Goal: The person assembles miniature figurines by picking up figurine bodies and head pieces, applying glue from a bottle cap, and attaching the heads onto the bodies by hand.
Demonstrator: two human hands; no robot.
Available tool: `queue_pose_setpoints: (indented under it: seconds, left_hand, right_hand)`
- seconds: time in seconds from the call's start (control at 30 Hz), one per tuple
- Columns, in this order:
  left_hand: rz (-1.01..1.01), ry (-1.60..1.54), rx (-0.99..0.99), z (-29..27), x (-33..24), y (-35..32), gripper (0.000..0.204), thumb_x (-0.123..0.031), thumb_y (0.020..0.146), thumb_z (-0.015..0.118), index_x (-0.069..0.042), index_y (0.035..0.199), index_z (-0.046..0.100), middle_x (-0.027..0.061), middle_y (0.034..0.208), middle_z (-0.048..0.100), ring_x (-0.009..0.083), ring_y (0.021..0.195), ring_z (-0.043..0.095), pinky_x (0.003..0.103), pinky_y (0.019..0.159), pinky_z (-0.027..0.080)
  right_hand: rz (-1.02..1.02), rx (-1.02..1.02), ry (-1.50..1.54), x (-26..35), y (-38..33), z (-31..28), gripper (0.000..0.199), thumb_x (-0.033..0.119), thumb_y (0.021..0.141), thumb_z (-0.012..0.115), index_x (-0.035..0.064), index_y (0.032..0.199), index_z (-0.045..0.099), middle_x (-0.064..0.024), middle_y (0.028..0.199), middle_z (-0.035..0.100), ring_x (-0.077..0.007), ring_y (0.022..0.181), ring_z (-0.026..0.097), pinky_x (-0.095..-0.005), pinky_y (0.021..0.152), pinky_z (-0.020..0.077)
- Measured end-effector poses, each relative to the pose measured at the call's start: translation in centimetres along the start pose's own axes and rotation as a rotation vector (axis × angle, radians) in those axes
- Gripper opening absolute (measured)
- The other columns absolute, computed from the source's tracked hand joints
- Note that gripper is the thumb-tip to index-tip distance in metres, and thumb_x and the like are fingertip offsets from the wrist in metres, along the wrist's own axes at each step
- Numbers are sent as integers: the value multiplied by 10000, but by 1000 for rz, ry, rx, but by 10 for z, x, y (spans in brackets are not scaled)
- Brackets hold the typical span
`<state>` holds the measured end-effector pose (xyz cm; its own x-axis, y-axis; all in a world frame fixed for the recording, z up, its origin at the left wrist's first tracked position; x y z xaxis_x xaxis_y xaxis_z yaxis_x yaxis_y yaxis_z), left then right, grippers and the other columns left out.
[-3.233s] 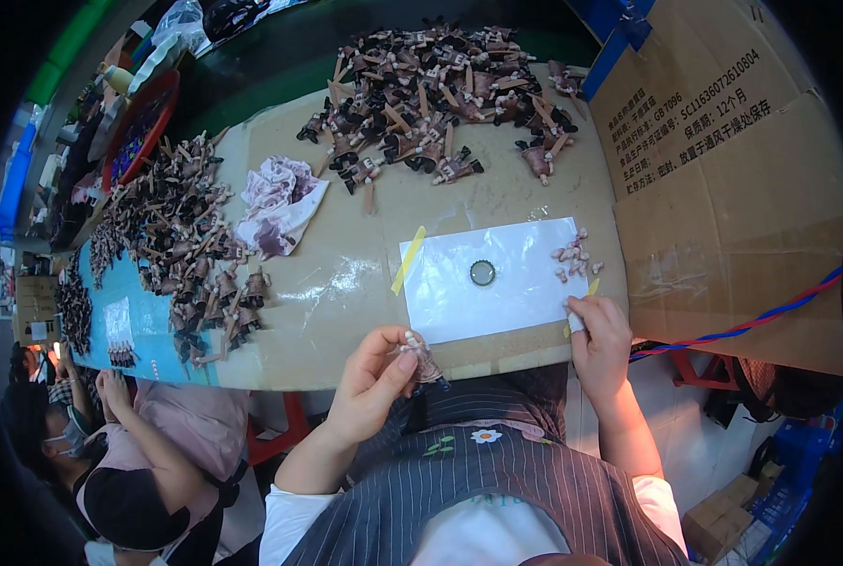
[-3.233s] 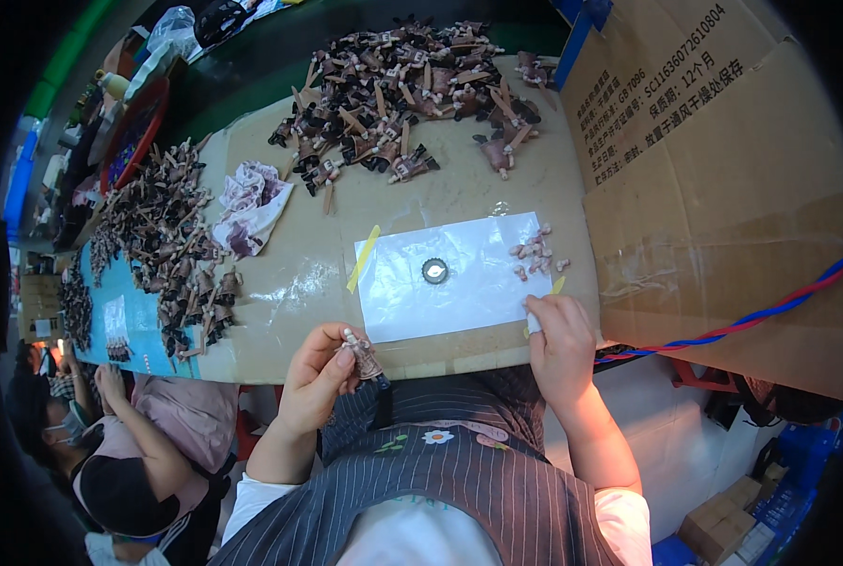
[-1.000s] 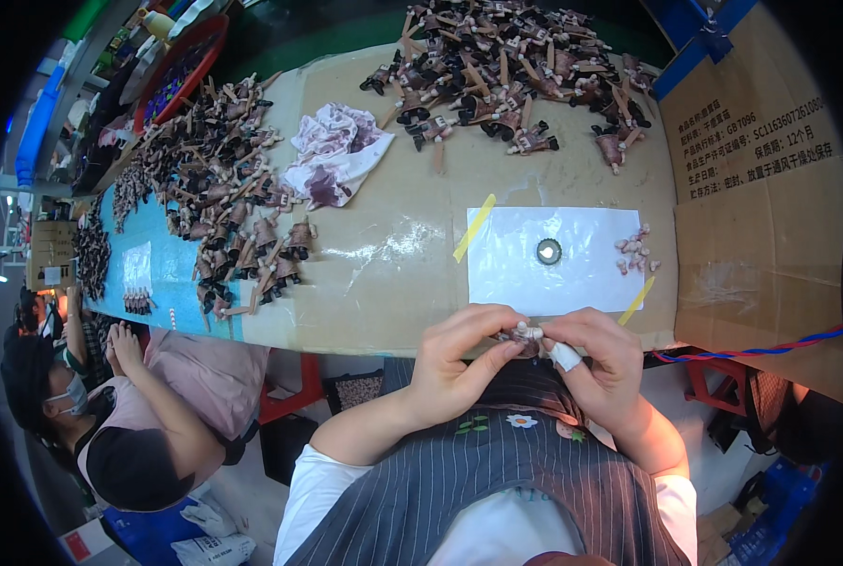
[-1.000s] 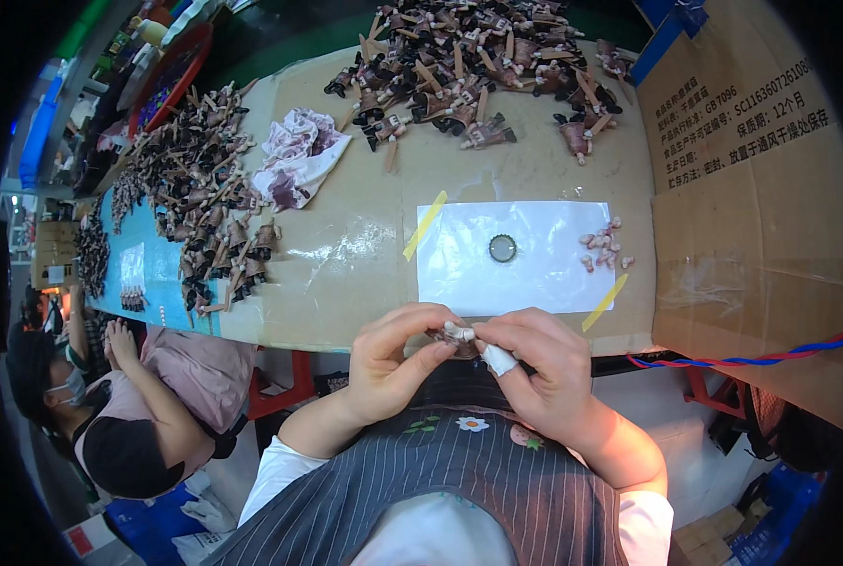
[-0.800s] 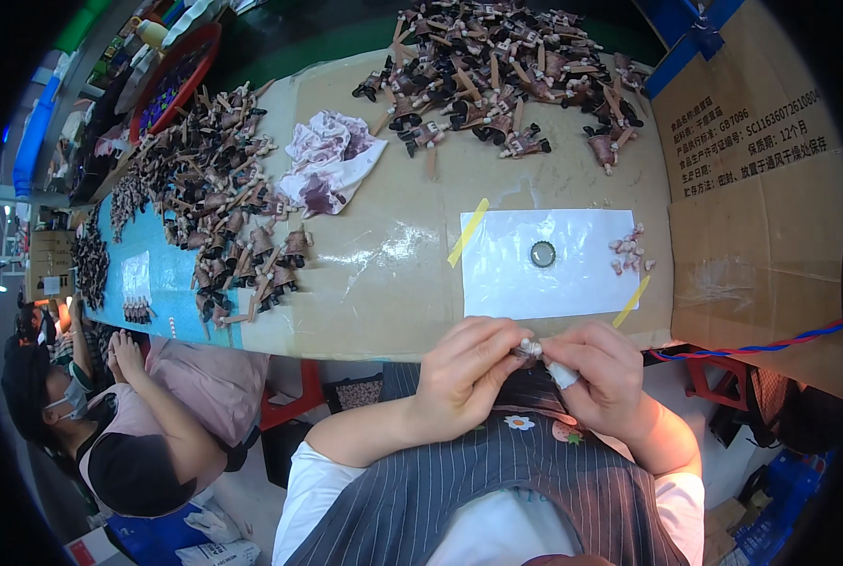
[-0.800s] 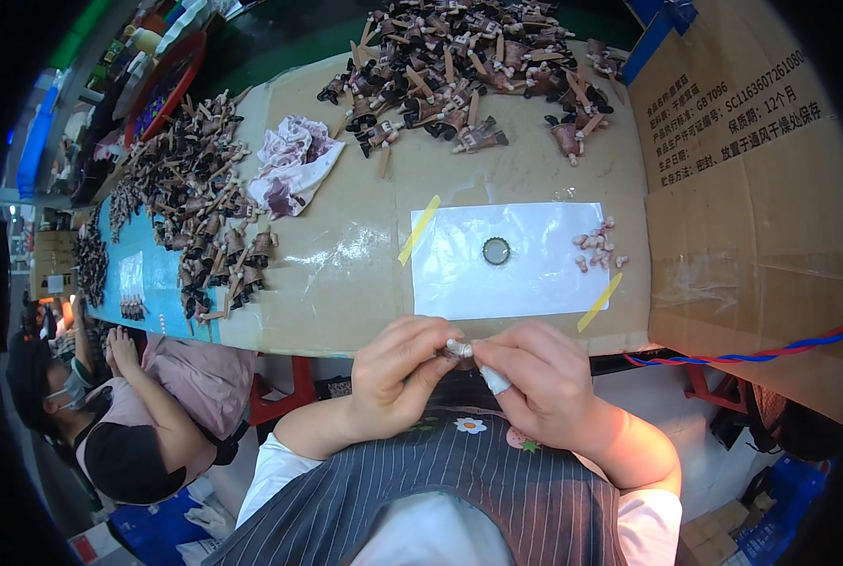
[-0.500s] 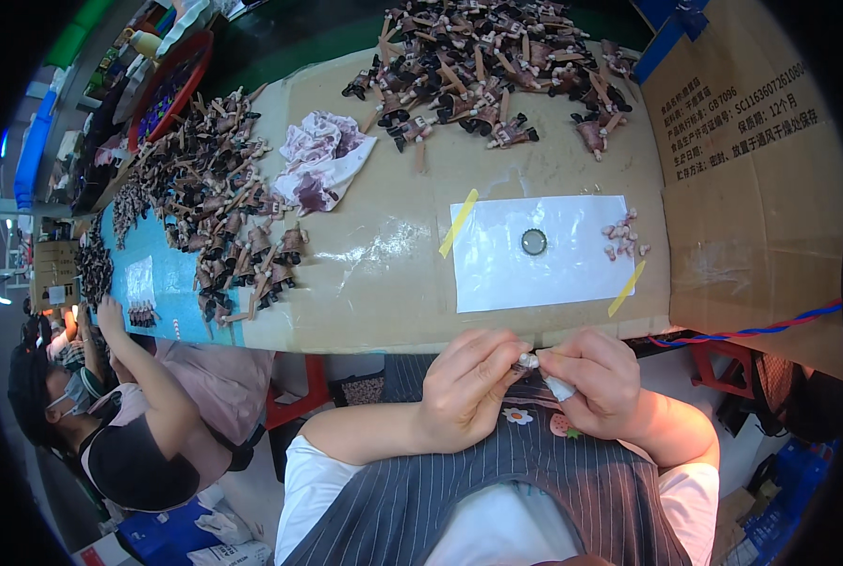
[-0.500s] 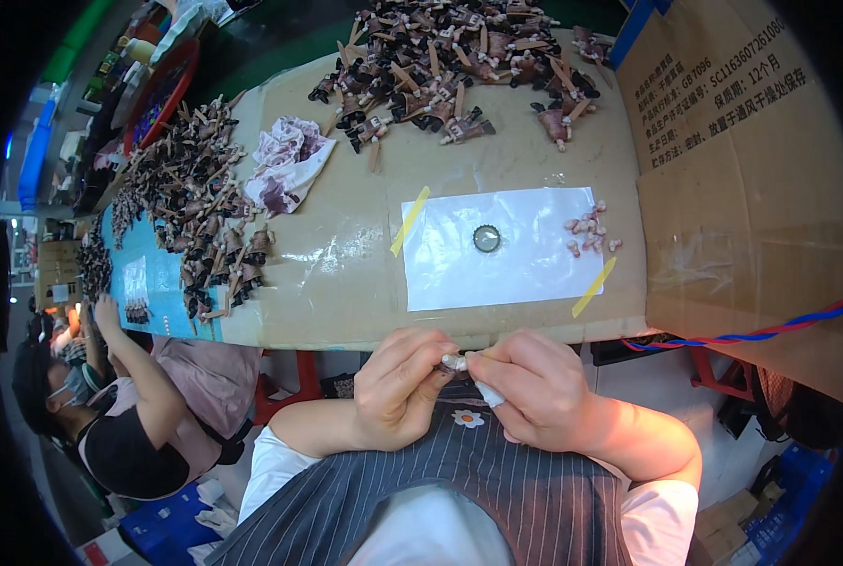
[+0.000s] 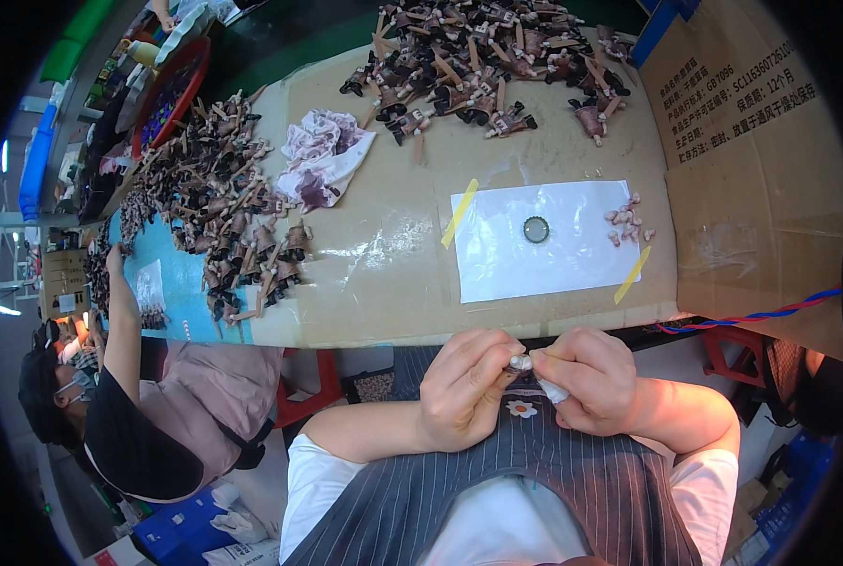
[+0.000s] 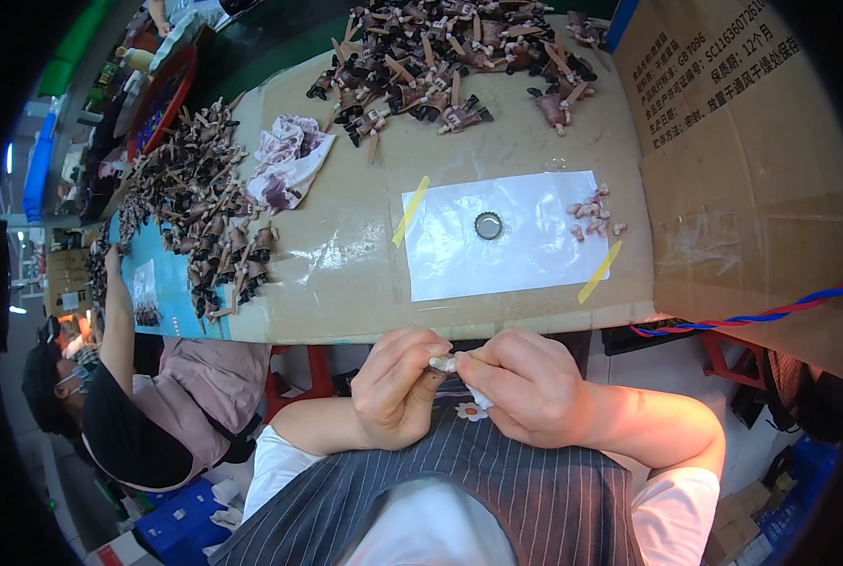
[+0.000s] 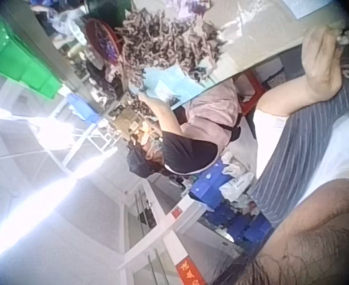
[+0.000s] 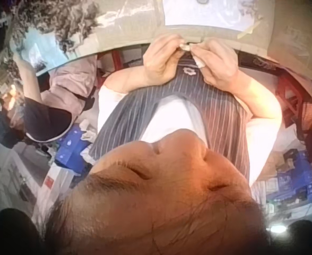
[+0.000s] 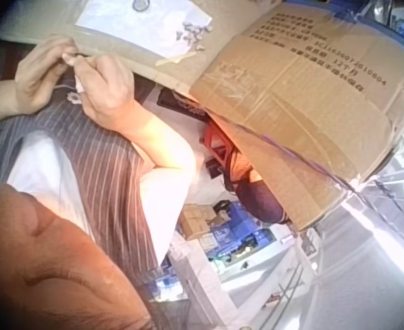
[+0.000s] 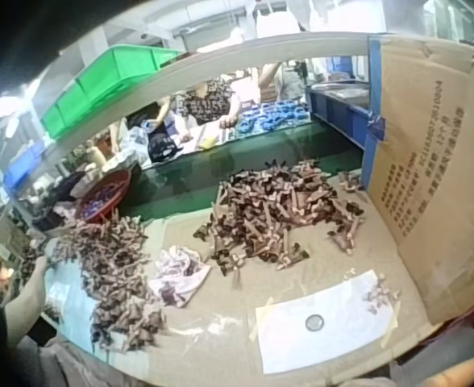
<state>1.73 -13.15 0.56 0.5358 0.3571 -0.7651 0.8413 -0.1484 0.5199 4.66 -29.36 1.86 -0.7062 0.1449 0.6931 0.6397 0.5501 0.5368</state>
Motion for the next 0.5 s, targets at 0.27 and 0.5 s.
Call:
queue_pose_setpoints:
  seconds: [0.27, 0.5]
  left_hand:
    - [17, 11, 4, 0, 0, 3, 273, 67, 755, 702, 98, 1012, 614, 194, 952, 635, 330, 821, 623, 367, 724, 517]
    - [30, 31, 33, 6, -5, 5, 259, 66, 761, 699, 95, 1004, 615, 196, 953, 634, 332, 817, 623, 364, 723, 512]
  right_hand:
    - [-10, -2, -10, 0, 2, -1, 398, -84, 602, 661, -68, 999, 630, -120, 796, 564, -263, 609, 555, -346, 502, 448]
    - [-6, -23, -30, 1, -5, -7, 389, -88, 611, 651, -69, 999, 633, -120, 801, 567, -266, 617, 560, -351, 509, 452]
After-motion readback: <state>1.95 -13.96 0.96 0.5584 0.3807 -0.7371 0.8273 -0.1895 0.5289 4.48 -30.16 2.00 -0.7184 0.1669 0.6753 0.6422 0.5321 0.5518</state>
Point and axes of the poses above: each hand's wrist, its own y-axis towards the middle knuckle, its own z-axis out of the palm, x = y × z, the point moved 4 cm from there along y, towards the middle knuckle
